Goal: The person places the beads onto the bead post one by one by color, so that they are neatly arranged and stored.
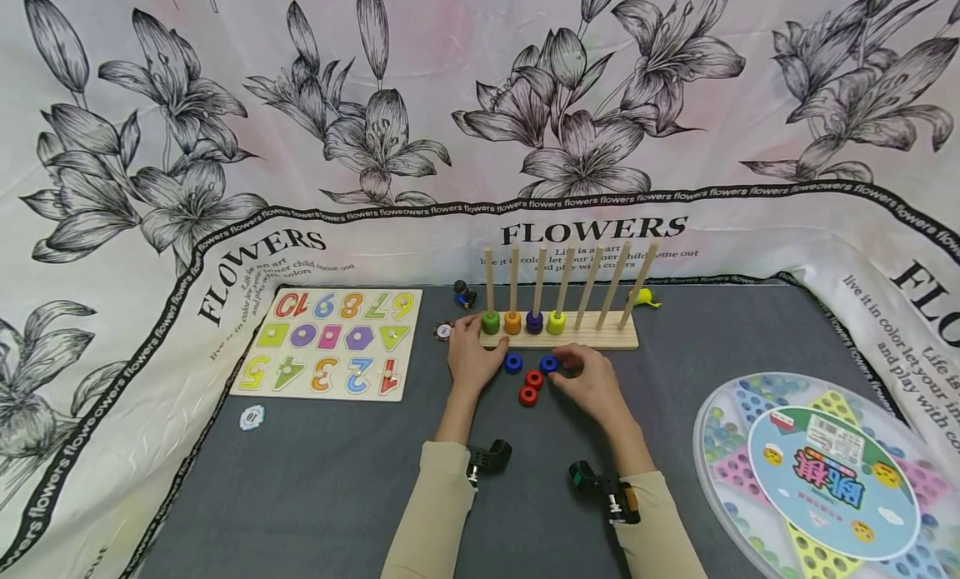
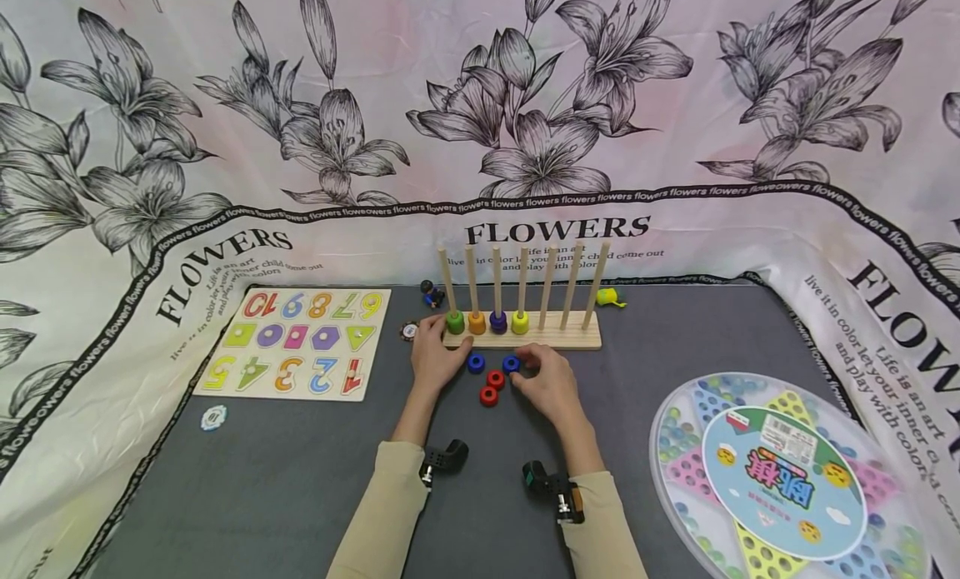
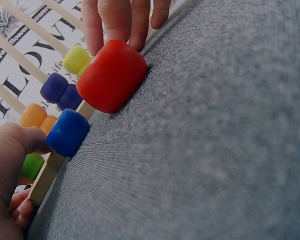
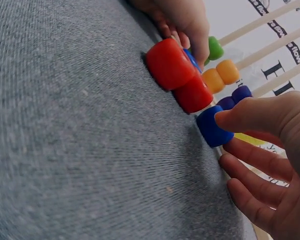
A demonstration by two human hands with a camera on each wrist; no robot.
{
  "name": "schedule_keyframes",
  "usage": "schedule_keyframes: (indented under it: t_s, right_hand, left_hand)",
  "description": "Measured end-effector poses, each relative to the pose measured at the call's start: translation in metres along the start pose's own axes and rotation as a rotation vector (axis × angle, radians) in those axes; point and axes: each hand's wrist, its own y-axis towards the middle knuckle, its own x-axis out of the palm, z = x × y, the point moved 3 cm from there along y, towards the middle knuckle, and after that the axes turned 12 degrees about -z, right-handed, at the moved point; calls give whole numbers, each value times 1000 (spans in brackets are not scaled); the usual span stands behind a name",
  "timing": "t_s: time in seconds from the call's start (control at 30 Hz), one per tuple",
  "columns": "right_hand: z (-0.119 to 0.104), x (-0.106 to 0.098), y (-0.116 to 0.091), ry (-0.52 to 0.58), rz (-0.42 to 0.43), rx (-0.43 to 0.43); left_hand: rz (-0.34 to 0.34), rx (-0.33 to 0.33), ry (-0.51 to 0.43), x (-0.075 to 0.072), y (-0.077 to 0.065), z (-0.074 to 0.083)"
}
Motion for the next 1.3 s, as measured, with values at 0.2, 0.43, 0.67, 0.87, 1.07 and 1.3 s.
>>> schedule_keyframes:
  t_s: [0.2, 0.43, 0.67, 0.87, 1.07, 1.3]
  right_hand:
    - [3, 2, 1, 1, -1, 1]
    - [3, 4, 3, 5, 1, -2]
    - [6, 6, 6, 3, 16, -1]
    - [6, 6, 6, 7, 23, 1]
    - [4, 2, 5, 15, 77, -70]
    - [-5, -11, 5, 84, 89, -84]
  left_hand:
    - [-5, -4, 4, 1, 1, -1]
    - [-1, -4, 19, 2, 1, -1]
    - [-5, 4, 15, 0, 0, 2]
    - [-7, 2, 11, 0, 0, 3]
    - [-6, -7, 18, -1, 0, 2]
    - [-9, -9, 6, -3, -1, 3]
